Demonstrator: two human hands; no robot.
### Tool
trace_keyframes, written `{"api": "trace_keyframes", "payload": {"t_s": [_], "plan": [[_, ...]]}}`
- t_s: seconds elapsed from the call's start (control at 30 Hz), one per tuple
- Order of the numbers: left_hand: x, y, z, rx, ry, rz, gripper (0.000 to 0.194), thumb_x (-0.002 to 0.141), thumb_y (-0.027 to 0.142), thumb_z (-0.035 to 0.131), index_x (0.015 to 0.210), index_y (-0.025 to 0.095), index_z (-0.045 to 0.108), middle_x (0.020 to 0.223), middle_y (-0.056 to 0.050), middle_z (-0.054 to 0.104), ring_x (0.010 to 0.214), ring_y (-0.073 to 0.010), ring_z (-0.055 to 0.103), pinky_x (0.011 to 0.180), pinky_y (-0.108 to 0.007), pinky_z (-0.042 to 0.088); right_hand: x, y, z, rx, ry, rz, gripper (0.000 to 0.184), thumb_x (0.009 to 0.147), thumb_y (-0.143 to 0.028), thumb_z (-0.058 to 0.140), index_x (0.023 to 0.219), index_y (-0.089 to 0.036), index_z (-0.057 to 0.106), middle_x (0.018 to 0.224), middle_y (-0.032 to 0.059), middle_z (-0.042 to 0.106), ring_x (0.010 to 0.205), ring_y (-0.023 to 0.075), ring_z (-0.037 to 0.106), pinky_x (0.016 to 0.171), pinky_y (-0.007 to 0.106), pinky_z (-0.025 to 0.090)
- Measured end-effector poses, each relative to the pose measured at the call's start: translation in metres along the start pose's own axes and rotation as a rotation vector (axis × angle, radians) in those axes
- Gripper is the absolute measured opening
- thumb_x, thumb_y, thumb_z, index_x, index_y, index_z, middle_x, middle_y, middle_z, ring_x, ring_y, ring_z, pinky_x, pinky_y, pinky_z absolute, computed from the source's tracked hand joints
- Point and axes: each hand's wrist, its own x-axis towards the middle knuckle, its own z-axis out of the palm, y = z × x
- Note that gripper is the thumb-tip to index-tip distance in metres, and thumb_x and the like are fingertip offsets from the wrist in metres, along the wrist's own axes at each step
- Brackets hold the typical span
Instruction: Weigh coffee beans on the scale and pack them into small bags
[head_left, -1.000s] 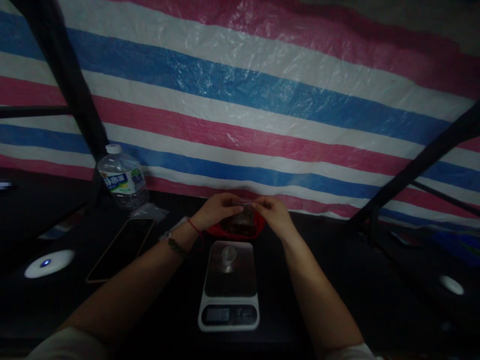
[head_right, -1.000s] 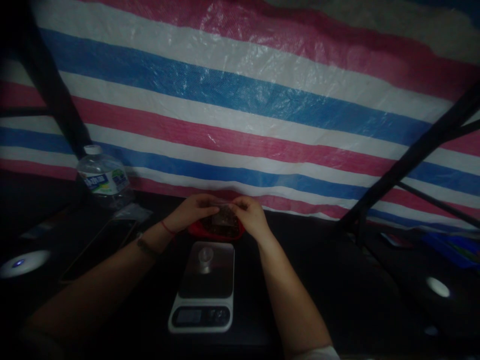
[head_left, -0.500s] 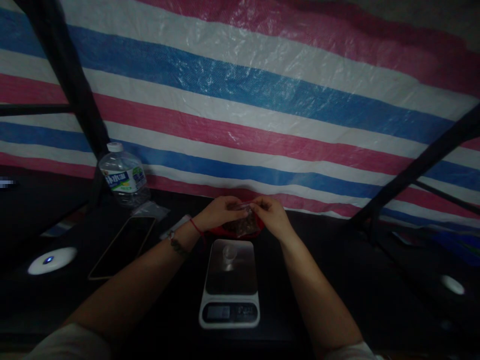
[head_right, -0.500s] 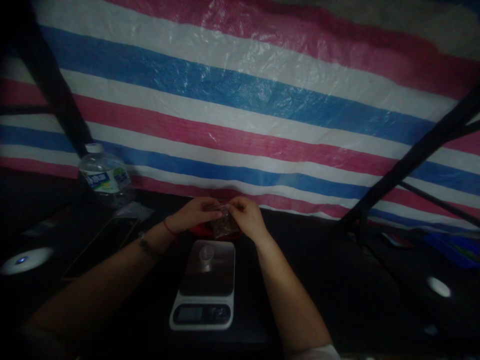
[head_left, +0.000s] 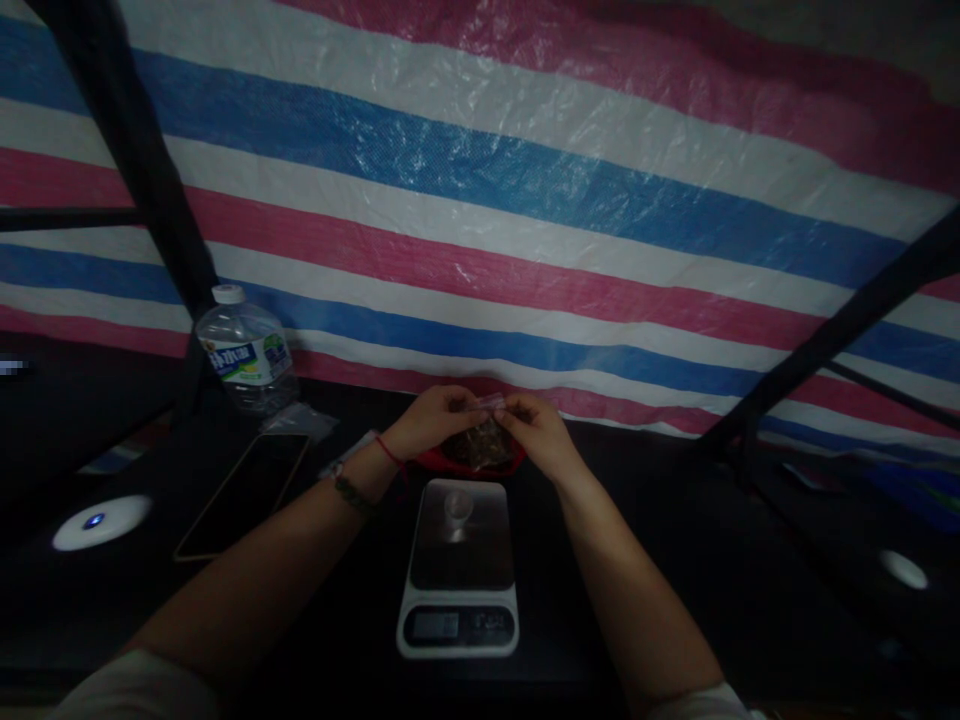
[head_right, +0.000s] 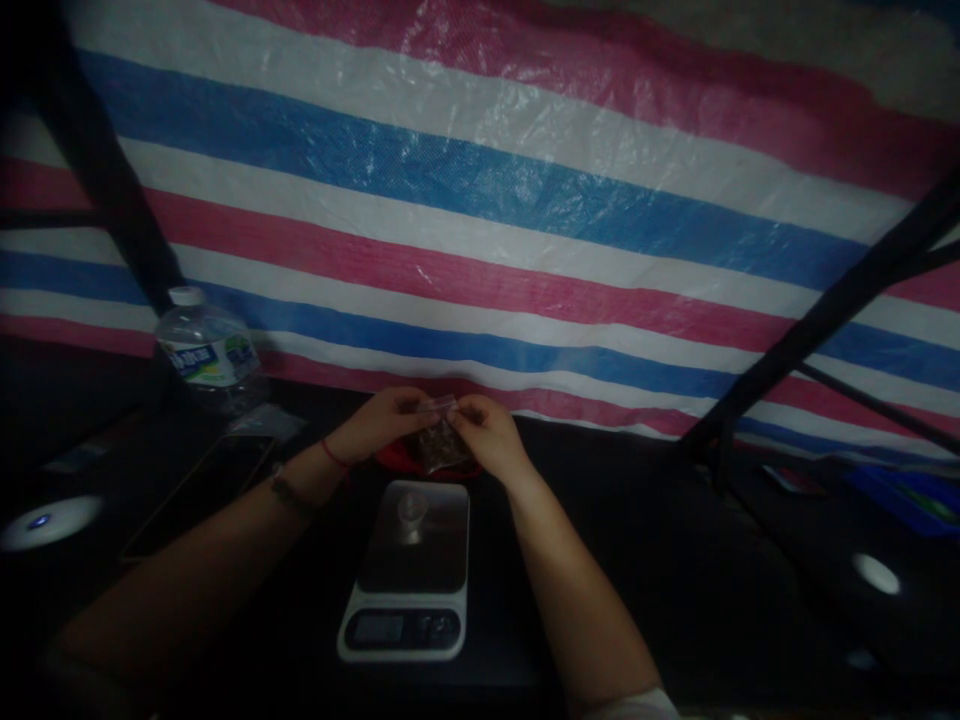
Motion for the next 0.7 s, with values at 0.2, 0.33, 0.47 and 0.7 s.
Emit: {"api": "trace_keyframes", "payload": {"t_s": [0.2, 0.33, 0.47, 0.7], "plan": [[-0.001, 0.005, -0.007, -0.060, -0.064, 0.001, 0.039, 0.064, 0.033, 0.078, 0.095, 0.013, 0.066, 0.089, -0.006, 0.071, 0.079, -0.0194, 0.064, 0.073, -0.032, 0.050, 0.002, 0.006, 0.008, 0.088, 0.117, -0.018, 0.022, 0.081, -0.041, 0.060, 0.080, -0.019, 0.061, 0.076, 0.0012, 0.064, 0.069, 0.0162, 0.059, 0.066, 0.028, 0.047], [-0.001, 0.008, -0.009, -0.138, -0.086, 0.005, 0.034, 0.064, 0.028, 0.077, 0.093, 0.013, 0.067, 0.090, -0.006, 0.071, 0.081, -0.0194, 0.065, 0.078, -0.034, 0.051, 0.000, 0.002, 0.011, 0.123, 0.071, -0.017, 0.033, 0.073, -0.040, 0.070, 0.099, -0.021, 0.064, 0.096, 0.0038, 0.070, 0.085, 0.0200, 0.064, 0.078, 0.033, 0.050], [-0.002, 0.009, -0.008, -0.139, -0.049, 0.019, 0.028, 0.067, 0.030, 0.075, 0.087, 0.012, 0.068, 0.086, -0.006, 0.072, 0.079, -0.0186, 0.065, 0.077, -0.033, 0.050, -0.002, -0.003, 0.011, 0.148, -0.085, 0.030, 0.035, 0.074, -0.042, 0.071, 0.102, -0.022, 0.068, 0.099, 0.0045, 0.072, 0.089, 0.0223, 0.066, 0.082, 0.036, 0.051], [-0.004, 0.013, -0.007, -0.132, 0.004, -0.028, 0.026, 0.073, 0.037, 0.071, 0.082, 0.012, 0.070, 0.079, -0.005, 0.071, 0.071, -0.0168, 0.064, 0.069, -0.029, 0.049, -0.002, 0.001, 0.008, 0.198, 0.046, 0.059, 0.025, 0.079, -0.044, 0.066, 0.087, -0.021, 0.071, 0.083, 0.0024, 0.072, 0.076, 0.0196, 0.065, 0.073, 0.033, 0.051]]}}
